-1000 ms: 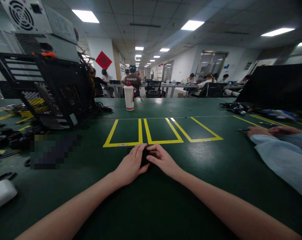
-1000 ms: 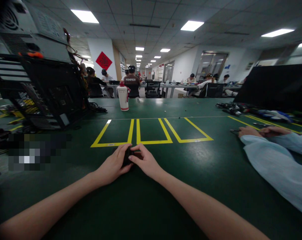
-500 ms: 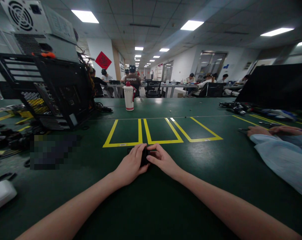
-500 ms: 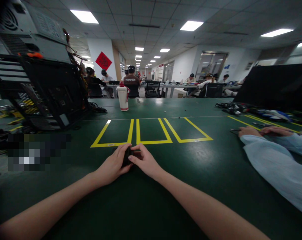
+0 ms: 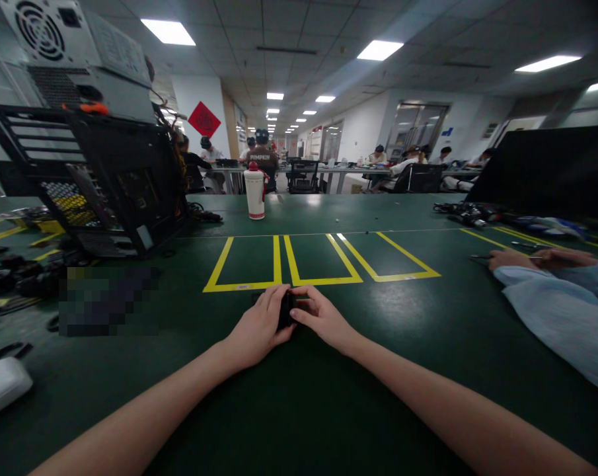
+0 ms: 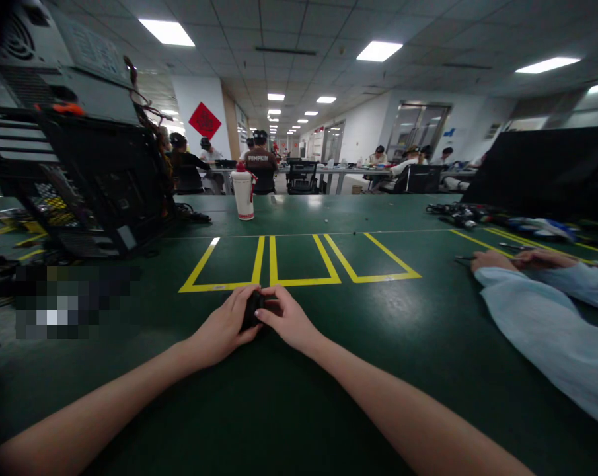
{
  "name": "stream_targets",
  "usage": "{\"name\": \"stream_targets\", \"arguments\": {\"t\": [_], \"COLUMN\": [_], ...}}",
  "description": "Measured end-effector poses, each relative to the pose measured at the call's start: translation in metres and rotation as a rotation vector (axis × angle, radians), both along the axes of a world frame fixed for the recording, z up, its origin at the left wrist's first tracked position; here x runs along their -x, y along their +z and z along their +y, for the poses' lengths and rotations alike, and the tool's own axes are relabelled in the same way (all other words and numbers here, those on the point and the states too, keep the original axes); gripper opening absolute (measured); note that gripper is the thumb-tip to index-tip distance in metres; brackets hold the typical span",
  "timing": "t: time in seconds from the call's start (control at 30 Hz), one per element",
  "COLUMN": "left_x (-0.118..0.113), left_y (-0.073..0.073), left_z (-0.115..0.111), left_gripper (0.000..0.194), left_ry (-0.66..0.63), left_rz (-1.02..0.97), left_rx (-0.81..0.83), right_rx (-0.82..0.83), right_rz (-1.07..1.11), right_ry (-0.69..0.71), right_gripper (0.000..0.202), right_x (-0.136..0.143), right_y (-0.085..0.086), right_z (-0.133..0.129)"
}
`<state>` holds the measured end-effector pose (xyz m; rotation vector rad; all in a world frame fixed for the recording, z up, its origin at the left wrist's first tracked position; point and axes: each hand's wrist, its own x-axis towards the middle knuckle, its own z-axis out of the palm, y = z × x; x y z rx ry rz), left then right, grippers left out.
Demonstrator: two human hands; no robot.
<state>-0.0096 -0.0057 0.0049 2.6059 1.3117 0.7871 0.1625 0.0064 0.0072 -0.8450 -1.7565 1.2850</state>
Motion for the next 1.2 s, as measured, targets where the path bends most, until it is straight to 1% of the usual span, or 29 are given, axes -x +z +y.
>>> {"name": "stream_targets", "arguments": {"t": [0.17, 0.33, 0.43, 0.6, 0.73, 0.83, 1.07, 1.2], "left_x": [0.0011, 0.0006, 0.0003, 0.0009, 0.0002, -0.0007, 0.0001, 0.0003], "left_y": [0.0039, 0.0065, 0.0067, 0.0066, 0.0068, 0.0072, 0.006, 0.0061], "left_z": [-0.0024, -0.0034, -0.0033, -0.0035, -0.0038, -0.0038, -0.0035, -0.0031], "left_gripper": [0.062, 0.06, 0.061, 0.06, 0.061, 0.062, 0.061, 0.06], "left_ry": [0.007, -0.003, 0.001, 0.004, 0.018, 0.024, 0.006, 0.015], "left_rz": [0.012, 0.002, 0.0, 0.004, 0.009, 0.016, 0.006, 0.012], "left_rx": [0.04, 0.041, 0.041, 0.055, 0.054, 0.048, 0.039, 0.056], "right_rx": [0.02, 0.036, 0.032, 0.031, 0.007, -0.02, 0.016, 0.031], "right_rz": [0.047, 0.085, 0.069, 0.009, 0.008, 0.031, 0.06, 0.021], "right_ry": [0.039, 0.043, 0.031, 0.01, 0.031, 0.02, 0.021, 0.003], "right_gripper": [0.031, 0.023, 0.023, 0.032, 0.03, 0.031, 0.024, 0.03], "right_x": [0.0, -0.0002, -0.0004, -0.0012, -0.0009, -0.0002, -0.0002, -0.0006], "right_y": [-0.0007, 0.0008, 0.0028, 0.0062, 0.0043, 0.0014, 0.002, 0.0038], "right_z": [-0.0018, -0.0029, -0.0031, -0.0038, -0.004, -0.0037, -0.0027, -0.0029]}}
